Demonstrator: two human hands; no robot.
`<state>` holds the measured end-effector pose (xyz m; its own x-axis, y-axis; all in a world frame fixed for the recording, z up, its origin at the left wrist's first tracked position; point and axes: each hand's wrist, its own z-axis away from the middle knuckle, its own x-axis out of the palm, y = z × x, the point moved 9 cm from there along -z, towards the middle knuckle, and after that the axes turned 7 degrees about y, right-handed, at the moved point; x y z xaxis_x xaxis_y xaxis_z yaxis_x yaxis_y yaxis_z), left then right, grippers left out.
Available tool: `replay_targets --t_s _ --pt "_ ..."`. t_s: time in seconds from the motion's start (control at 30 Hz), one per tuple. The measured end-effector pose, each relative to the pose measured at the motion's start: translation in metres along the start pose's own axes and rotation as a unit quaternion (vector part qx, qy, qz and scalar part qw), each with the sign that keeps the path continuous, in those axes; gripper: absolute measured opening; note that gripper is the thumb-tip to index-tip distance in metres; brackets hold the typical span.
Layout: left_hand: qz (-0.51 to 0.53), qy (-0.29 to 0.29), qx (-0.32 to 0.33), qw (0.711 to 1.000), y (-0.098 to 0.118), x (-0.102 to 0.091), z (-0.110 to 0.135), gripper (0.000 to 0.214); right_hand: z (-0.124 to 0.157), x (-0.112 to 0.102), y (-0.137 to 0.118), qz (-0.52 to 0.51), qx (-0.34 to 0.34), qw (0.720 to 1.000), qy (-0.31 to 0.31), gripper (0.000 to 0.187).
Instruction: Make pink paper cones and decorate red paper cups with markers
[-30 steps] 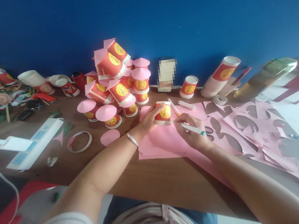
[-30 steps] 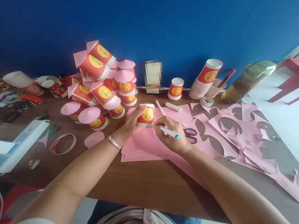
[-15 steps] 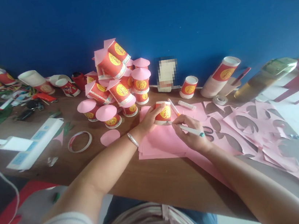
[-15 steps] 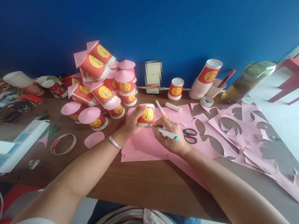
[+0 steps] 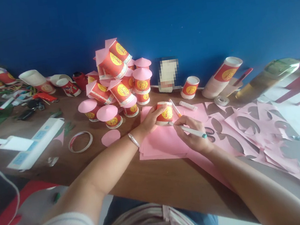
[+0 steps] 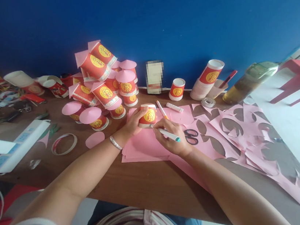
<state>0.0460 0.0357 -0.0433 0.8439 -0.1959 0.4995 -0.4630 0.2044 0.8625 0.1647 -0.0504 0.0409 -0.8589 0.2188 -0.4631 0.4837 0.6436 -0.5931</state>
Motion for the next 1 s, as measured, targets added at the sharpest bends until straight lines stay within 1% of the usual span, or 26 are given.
replay_targets --t_s 0.3,0.4,0.57,0.8,1.0 --pt "-0.046 -0.018 -0.007 0.999 0.001 0.002 0.004 0.047 -0.001 -0.001 -0.001 -0.005 -0.006 1.000 0.012 0.011" --pt "-0.051 -0.019 -0.004 0.999 0.002 0.003 0.005 0.049 -0.001 -0.001 0.000 -0.007 -0.007 1.000 0.010 0.010" --pt "-0.078 -0.029 -0.020 0.996 0.001 0.007 0.009 0.052 -0.001 0.001 0.002 -0.016 -0.005 1.000 0.004 0.010" --pt "-0.076 -0.029 -0.015 0.997 0.005 0.009 0.011 0.049 0.000 0.002 -0.001 -0.016 -0.009 1.000 -0.008 0.010" --pt "-0.061 -0.017 -0.019 0.998 0.005 0.007 0.010 0.050 0.000 0.002 0.000 -0.012 -0.010 1.000 -0.011 0.010"
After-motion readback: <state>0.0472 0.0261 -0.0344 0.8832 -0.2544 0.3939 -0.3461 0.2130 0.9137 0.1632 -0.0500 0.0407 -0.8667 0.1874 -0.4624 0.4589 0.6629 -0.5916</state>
